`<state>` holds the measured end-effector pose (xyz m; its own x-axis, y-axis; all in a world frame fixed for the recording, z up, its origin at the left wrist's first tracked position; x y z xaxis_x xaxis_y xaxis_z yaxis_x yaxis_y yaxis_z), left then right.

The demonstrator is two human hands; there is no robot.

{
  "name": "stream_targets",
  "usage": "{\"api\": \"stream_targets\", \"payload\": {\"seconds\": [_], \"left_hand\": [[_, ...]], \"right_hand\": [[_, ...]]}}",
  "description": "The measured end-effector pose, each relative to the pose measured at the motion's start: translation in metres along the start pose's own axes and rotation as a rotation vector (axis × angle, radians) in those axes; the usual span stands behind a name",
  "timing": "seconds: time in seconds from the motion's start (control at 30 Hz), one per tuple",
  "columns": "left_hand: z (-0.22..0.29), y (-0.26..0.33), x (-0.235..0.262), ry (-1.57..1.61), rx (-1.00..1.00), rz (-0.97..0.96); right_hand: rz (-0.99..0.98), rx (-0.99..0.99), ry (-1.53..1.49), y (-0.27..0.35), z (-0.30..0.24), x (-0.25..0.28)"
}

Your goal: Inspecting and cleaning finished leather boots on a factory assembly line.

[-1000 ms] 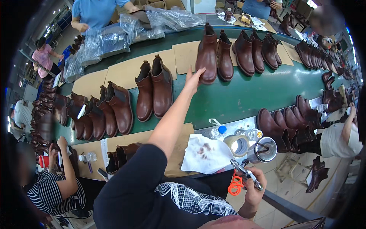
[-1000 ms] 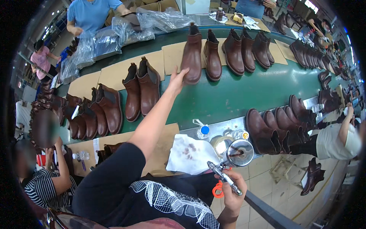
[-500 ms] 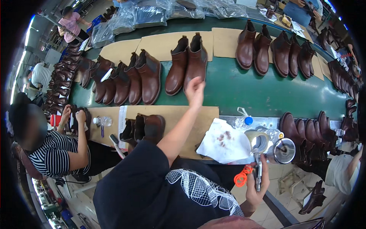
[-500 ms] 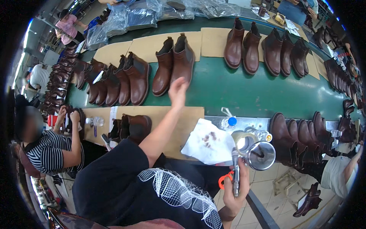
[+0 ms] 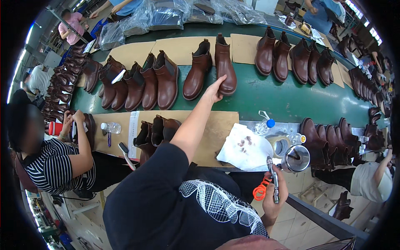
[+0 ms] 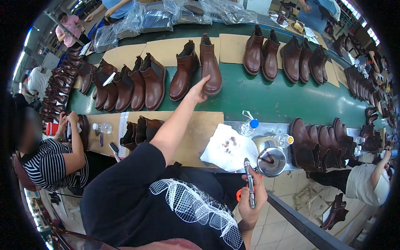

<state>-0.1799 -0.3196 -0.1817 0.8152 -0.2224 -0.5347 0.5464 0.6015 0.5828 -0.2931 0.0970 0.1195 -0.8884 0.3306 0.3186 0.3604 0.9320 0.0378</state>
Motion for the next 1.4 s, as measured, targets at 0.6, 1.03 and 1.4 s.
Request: {"api": "stream_targets", "payload": {"seconds": [0.6, 1.03, 1.4], "left_hand": [[-0.027, 0.248, -0.044, 0.230, -0.067, -0.605], [-0.049, 0.326, -0.023, 0.462, 0.153, -0.850], [-0.038, 0.324, -0.008, 0.441, 0.138, -0.894]], "right_hand": [[-0.068, 0.240, 0.035, -0.006, -0.084, 0.015], [-0.114, 0.356, 0.112, -0.005, -0.129, -0.014], [-0.230, 0.268, 0.229, 0.004, -0.102, -0.025]]}}
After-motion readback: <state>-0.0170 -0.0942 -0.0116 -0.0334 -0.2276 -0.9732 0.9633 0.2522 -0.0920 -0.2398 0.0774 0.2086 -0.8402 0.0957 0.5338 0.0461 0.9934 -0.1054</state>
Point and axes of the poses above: each hand's wrist, its own y-axis away from the middle knuckle, its own x-axis out of the back of the hand, z = x × y, the point moved 8 cm from there along -y, towards the middle knuckle, and after that the axes turned 14 degrees about -z, right-handed, at the moved point
